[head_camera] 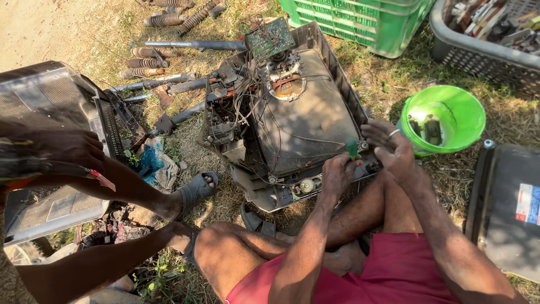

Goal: The person sits on the ground and uses a screwdriver to remove screws and components from a disassembled CRT television chassis. They extract a circuit board and set it aside while continuing to work on the internal wiring.

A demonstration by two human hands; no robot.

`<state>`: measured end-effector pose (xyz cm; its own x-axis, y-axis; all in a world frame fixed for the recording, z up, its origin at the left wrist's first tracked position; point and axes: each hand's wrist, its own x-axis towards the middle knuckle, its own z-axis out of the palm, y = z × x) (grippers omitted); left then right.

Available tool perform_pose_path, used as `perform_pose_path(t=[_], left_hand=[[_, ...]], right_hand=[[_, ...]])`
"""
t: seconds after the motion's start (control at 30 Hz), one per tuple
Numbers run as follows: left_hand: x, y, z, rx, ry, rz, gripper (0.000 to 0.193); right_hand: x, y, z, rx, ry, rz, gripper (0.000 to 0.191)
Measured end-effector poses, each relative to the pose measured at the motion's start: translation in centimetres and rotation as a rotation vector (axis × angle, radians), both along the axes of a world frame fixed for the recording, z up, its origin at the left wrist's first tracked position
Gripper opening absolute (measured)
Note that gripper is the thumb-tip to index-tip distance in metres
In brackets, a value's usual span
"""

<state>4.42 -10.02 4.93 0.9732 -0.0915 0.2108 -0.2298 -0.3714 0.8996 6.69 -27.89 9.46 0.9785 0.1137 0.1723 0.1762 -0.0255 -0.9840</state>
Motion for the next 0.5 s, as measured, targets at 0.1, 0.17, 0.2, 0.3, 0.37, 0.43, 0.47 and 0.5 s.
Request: perform_pose_path(t=[0.1,0.17,0.2,0.3,0.37,0.43,0.47,0.5], left_hand=[[0.0,0.6,0.4,-0.065,0.149,0.047,0.018],[0.1,1.2,0.7,-0.145,0.072,0.047,0.017],[0.3,1.6,0.8,-0.105,0.015,0.084,0.017],[0.8,2.9,1.2,-0.024,-0.099,0.169,0.017],[1.2,3.8,1.4,-0.026,-0.112,0.204,0.016],[1.4,4.7,1.6,0.025,-0.079,0.204,0.016],[1.5,5.1,1.6,0.051,-0.066,0.209,0.016],[1.5,5.5,1.6,0.043,-0.103,0.213,0.016]], right_hand=[[2.3,0.2,-4.9,-0.383,0.083,-0.195,0.027],[3.8,0.5,-7.8,-0.719,0.134,-0.126,0.019],[4.7,0.9,-9.0,-0.877,0.088,-0.037,0.02],[6.5,2.3,-11.6,-1.267,0.053,0.208,0.019],[7.5,3.5,-12.5,-1.428,0.159,0.334,0.018],[8.0,4.2,-13.2,-1.486,0.104,0.366,0.018],[8.2,4.6,-13.6,-1.514,0.069,0.384,0.019],[8.4,5.0,-13.9,-1.529,0.076,0.392,0.018]])
